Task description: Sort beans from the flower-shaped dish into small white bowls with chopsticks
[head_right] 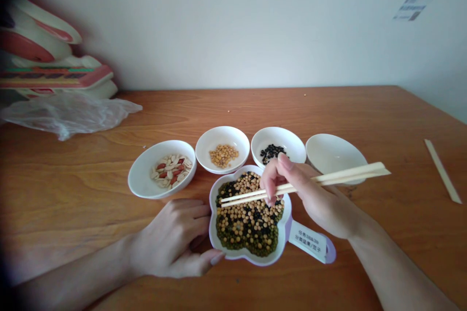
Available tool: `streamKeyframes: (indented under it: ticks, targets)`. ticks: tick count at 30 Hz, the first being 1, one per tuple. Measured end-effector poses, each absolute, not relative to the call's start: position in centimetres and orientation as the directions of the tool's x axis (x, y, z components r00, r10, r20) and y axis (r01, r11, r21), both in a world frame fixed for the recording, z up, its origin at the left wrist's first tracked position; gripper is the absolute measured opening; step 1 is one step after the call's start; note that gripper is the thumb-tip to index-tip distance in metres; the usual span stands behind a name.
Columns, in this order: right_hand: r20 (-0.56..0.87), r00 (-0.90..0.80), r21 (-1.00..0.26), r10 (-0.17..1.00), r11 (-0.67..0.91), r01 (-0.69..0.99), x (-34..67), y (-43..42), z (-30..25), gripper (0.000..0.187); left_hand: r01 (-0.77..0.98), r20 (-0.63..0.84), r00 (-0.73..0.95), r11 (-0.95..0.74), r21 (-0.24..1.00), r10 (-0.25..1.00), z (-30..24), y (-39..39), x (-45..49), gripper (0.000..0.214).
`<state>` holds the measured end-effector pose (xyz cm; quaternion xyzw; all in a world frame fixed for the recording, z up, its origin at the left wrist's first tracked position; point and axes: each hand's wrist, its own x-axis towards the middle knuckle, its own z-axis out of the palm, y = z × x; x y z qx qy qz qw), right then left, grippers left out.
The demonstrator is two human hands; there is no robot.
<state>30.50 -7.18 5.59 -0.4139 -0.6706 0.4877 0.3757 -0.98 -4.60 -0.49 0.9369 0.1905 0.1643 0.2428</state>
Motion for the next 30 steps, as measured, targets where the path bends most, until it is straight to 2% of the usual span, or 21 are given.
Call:
streamKeyframes:
  ticks: [6, 11, 15, 30]
  targets:
    - [-0.021, -0.376, -0.961, 0.926, 0.085, 0.263, 29.8, -7.8, 5.5, 0.082, 0.259, 0.229, 0.874, -0.809, 0.527, 0.429, -0.5, -4.5, -0.9, 0.044]
    - [-0.047, -0.377, -0.988, 0.925, 0.011, 0.152, 29.3, -8.2, 5.2, 0.083, 0.266, 0.23, 0.87, -0.808, 0.525, 0.435, -0.5, -4.5, -0.8, 0.045]
    - [-0.096, -0.346, -0.988, 0.933, -0.047, 0.149, 28.8, -8.3, 4.9, 0.084, 0.266, 0.223, 0.873, -0.807, 0.528, 0.434, -0.5, -4.5, -0.9, 0.046]
    - [-0.038, -0.28, -0.982, 0.959, 0.016, 0.187, 28.1, -7.8, 4.4, 0.079, 0.271, 0.214, 0.874, -0.803, 0.53, 0.436, -0.7, -4.6, -0.9, 0.046]
